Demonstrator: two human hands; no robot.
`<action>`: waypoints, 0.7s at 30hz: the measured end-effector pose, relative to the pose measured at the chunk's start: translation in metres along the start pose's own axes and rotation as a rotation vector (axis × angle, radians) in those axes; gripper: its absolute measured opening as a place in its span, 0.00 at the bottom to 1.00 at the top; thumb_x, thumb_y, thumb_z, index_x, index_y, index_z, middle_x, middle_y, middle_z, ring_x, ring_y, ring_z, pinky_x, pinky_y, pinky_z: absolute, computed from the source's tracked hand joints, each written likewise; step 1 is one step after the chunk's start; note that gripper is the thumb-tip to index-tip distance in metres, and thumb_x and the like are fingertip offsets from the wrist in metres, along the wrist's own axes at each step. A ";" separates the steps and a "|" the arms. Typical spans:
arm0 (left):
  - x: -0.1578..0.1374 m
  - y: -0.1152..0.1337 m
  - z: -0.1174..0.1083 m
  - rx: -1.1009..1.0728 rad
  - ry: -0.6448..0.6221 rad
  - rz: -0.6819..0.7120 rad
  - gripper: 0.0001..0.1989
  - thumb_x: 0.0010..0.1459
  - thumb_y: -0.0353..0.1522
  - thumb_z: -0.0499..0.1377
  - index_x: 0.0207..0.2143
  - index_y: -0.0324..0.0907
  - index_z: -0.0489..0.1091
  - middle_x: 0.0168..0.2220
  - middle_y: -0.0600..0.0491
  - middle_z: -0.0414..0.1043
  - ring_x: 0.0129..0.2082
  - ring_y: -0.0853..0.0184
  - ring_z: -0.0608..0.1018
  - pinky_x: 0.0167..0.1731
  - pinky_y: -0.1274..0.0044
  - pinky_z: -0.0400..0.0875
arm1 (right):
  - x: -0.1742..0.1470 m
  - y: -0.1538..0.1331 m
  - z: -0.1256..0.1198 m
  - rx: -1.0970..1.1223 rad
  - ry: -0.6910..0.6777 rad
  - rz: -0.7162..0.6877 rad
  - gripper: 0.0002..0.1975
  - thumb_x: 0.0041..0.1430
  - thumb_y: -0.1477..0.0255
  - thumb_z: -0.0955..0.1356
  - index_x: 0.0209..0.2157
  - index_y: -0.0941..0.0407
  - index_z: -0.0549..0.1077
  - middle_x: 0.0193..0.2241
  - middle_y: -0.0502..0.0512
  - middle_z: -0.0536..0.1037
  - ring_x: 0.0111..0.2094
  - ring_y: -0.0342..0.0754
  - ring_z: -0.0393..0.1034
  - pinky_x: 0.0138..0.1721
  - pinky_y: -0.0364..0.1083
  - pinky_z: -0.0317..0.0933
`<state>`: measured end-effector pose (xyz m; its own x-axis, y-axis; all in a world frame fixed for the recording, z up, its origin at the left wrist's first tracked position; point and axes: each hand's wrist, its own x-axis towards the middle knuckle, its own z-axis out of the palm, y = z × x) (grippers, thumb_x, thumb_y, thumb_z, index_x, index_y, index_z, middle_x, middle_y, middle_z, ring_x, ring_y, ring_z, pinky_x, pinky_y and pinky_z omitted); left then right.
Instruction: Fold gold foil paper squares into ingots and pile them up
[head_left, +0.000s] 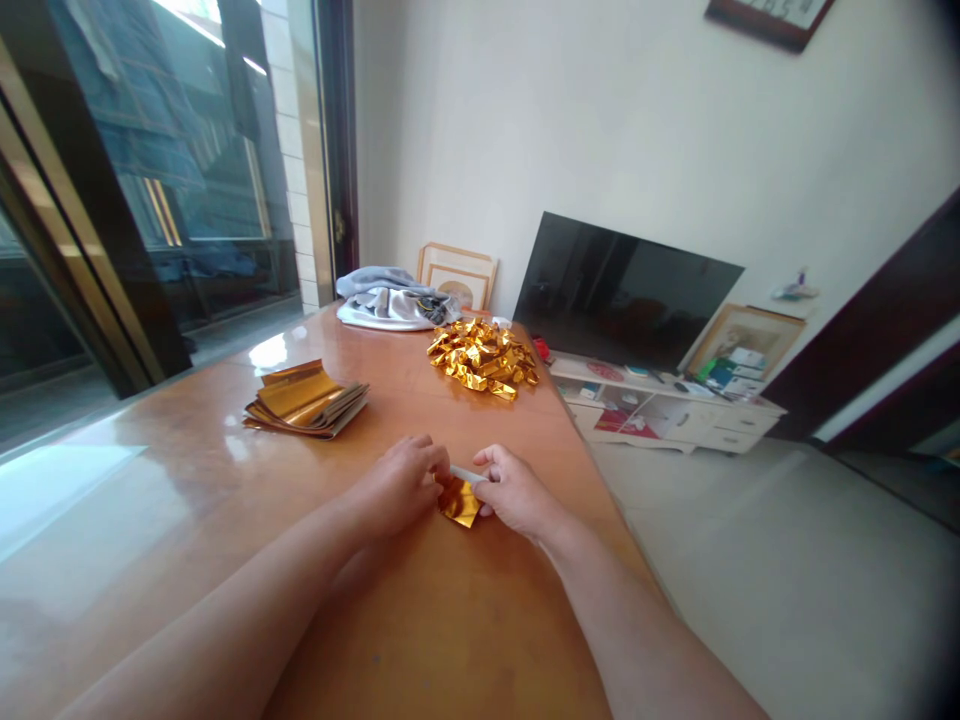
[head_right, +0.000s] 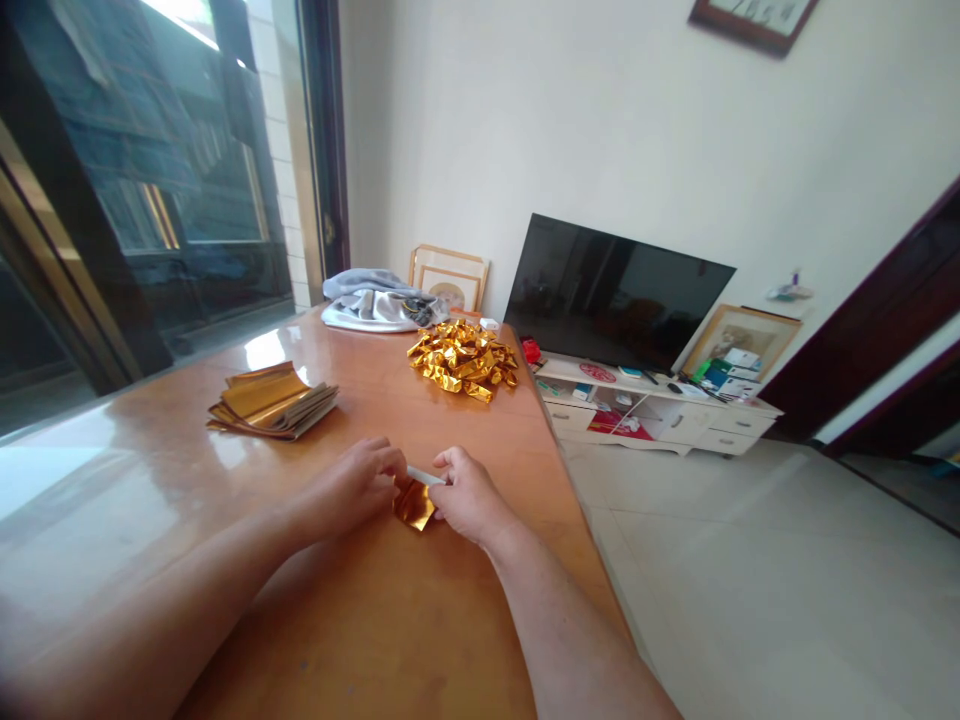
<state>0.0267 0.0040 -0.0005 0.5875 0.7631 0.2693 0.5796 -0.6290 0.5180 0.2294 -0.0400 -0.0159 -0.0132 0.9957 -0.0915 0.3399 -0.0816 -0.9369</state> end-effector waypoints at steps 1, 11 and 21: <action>-0.001 0.002 -0.001 -0.013 -0.073 0.025 0.10 0.52 0.26 0.56 0.32 0.45 0.76 0.36 0.51 0.72 0.38 0.63 0.75 0.39 0.74 0.69 | -0.001 -0.001 0.000 -0.010 0.006 0.005 0.18 0.52 0.78 0.68 0.45 0.54 0.65 0.24 0.44 0.72 0.23 0.44 0.70 0.26 0.42 0.63; -0.010 0.027 -0.013 0.200 -0.204 0.119 0.08 0.53 0.38 0.63 0.36 0.49 0.78 0.36 0.51 0.73 0.39 0.59 0.75 0.44 0.70 0.62 | -0.005 -0.010 -0.005 0.084 0.017 0.085 0.14 0.56 0.75 0.69 0.44 0.54 0.65 0.29 0.47 0.73 0.21 0.42 0.71 0.25 0.42 0.65; -0.013 0.043 -0.011 0.457 -0.131 0.194 0.15 0.61 0.43 0.56 0.30 0.44 0.75 0.31 0.50 0.72 0.31 0.63 0.73 0.39 0.66 0.55 | -0.001 -0.006 -0.013 0.031 -0.024 0.118 0.09 0.56 0.75 0.66 0.41 0.54 0.68 0.26 0.47 0.74 0.24 0.43 0.72 0.25 0.41 0.64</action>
<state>0.0377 -0.0309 0.0270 0.7576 0.6191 0.2067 0.6232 -0.7803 0.0531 0.2391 -0.0400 -0.0057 0.0024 0.9777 -0.2098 0.3115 -0.2001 -0.9289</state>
